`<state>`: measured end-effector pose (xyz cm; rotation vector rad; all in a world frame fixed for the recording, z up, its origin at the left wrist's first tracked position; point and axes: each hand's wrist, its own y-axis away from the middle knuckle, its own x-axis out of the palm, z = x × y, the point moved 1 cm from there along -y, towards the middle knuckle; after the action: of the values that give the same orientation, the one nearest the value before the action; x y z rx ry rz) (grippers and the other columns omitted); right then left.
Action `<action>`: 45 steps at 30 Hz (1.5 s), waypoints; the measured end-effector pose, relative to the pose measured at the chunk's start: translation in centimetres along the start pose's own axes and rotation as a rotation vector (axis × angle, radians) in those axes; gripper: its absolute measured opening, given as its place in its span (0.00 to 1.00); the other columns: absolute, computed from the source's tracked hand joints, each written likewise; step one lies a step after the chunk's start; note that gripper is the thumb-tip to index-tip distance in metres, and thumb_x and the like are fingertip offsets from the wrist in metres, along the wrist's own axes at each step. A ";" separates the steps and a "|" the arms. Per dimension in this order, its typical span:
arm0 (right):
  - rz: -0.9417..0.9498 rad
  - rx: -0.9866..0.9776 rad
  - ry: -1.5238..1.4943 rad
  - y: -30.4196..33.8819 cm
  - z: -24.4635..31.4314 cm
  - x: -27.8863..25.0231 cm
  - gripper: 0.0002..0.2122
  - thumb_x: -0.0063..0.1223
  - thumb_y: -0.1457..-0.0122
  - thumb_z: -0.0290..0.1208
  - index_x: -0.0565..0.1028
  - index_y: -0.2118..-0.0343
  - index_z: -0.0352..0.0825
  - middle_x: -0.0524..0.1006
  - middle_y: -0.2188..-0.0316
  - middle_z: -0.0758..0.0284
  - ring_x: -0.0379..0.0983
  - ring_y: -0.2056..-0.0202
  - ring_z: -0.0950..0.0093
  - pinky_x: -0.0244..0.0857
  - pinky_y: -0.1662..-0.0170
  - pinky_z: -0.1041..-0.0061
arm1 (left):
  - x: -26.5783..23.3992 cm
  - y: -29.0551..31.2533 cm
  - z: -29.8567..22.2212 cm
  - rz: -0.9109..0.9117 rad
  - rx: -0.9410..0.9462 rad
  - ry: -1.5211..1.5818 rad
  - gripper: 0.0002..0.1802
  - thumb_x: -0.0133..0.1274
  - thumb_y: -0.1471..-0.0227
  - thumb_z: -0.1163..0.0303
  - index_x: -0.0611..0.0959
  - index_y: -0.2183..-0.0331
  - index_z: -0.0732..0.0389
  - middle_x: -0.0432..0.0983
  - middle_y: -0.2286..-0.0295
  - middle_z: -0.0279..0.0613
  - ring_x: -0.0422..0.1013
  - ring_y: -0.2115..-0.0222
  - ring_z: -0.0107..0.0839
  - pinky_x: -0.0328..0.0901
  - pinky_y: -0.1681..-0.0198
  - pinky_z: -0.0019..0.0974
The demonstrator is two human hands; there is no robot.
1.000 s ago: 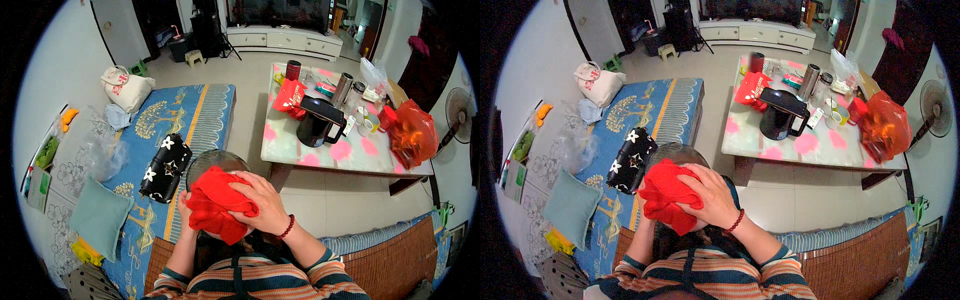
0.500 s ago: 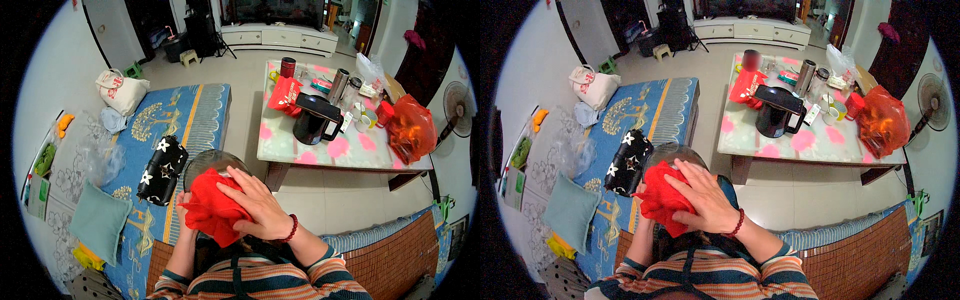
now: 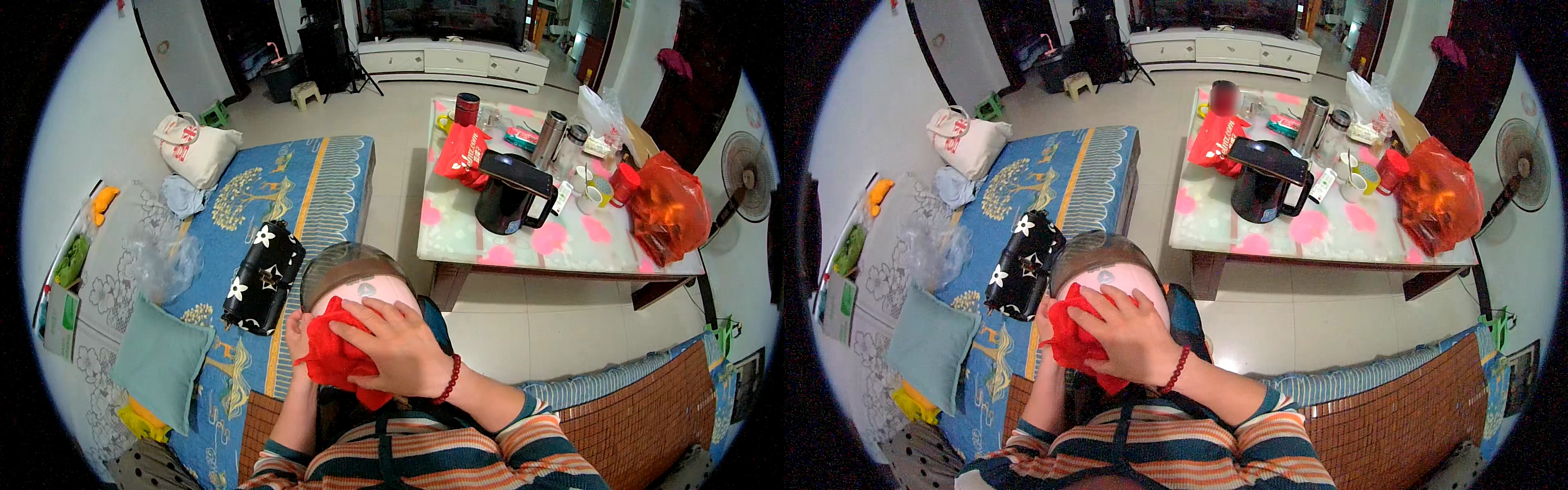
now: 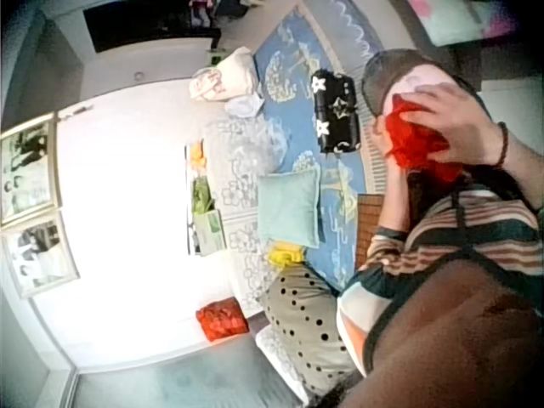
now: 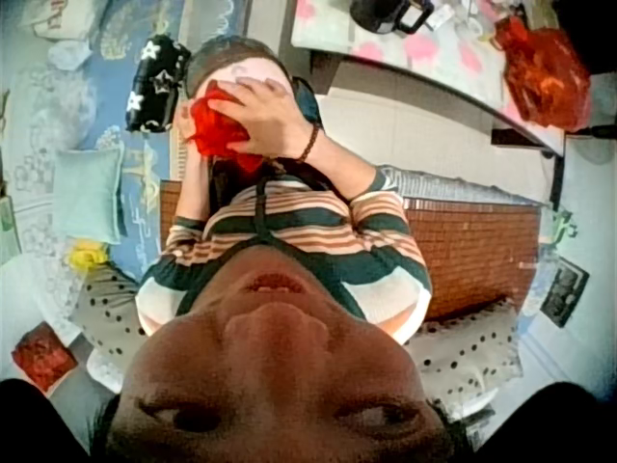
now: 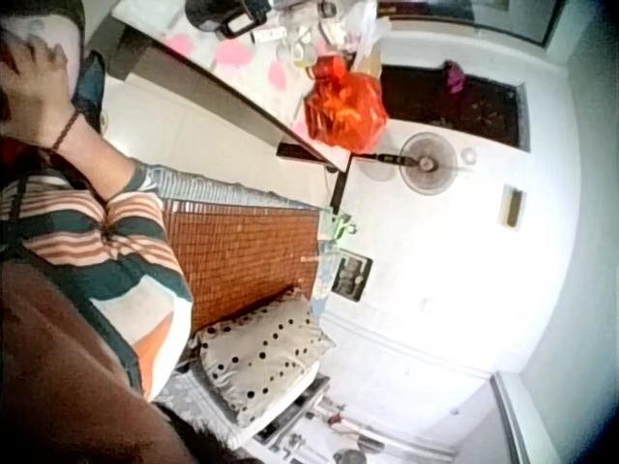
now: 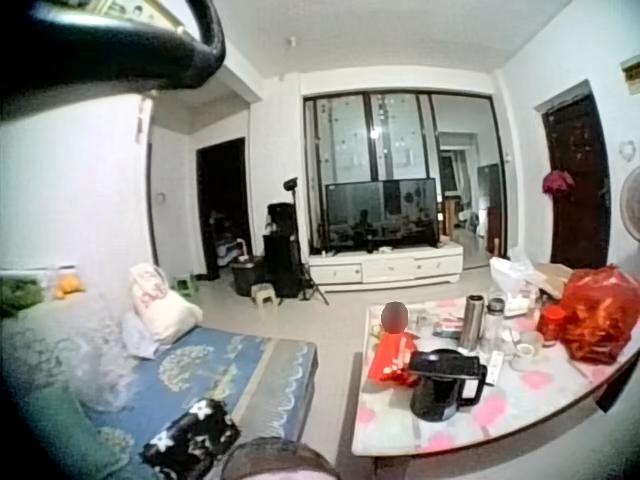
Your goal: The person wipes the exterior and interior of a motorcycle helmet and a handbag using a red cloth.
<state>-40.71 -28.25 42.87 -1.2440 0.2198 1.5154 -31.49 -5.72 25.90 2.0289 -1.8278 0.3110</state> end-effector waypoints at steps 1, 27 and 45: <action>-0.002 0.003 0.000 0.1 -0.2 0.0 0.30 0.66 0.58 0.41 0.72 0.48 0.43 0.69 0.46 0.62 0.66 0.46 0.59 0.62 0.45 0.60 | 0.6 0.5 -0.4 -0.021 0.007 -0.020 0.12 0.52 0.42 0.67 0.69 0.59 0.58 0.72 0.66 0.39 0.71 0.67 0.26 0.70 0.63 0.31; -0.111 0.189 0.063 1.5 -2.5 -0.3 0.42 0.68 0.59 0.50 0.65 0.41 0.38 0.63 0.41 0.57 0.59 0.42 0.56 0.56 0.43 0.57 | 3.3 3.4 -2.2 0.146 0.143 -0.178 0.19 0.48 0.40 0.59 0.68 0.51 0.60 0.71 0.54 0.41 0.70 0.54 0.31 0.67 0.51 0.37; -0.155 0.186 0.042 1.6 -3.2 0.2 0.30 0.60 0.49 0.42 0.67 0.42 0.43 0.64 0.42 0.60 0.62 0.45 0.59 0.60 0.45 0.59 | 2.4 2.8 -1.8 0.117 0.140 -0.167 0.21 0.43 0.37 0.57 0.70 0.50 0.61 0.72 0.54 0.42 0.70 0.54 0.33 0.66 0.50 0.38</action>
<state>-40.09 -30.97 40.59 -1.1196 0.2792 1.3065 -33.78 -7.34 28.95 2.0996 -2.0847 0.3190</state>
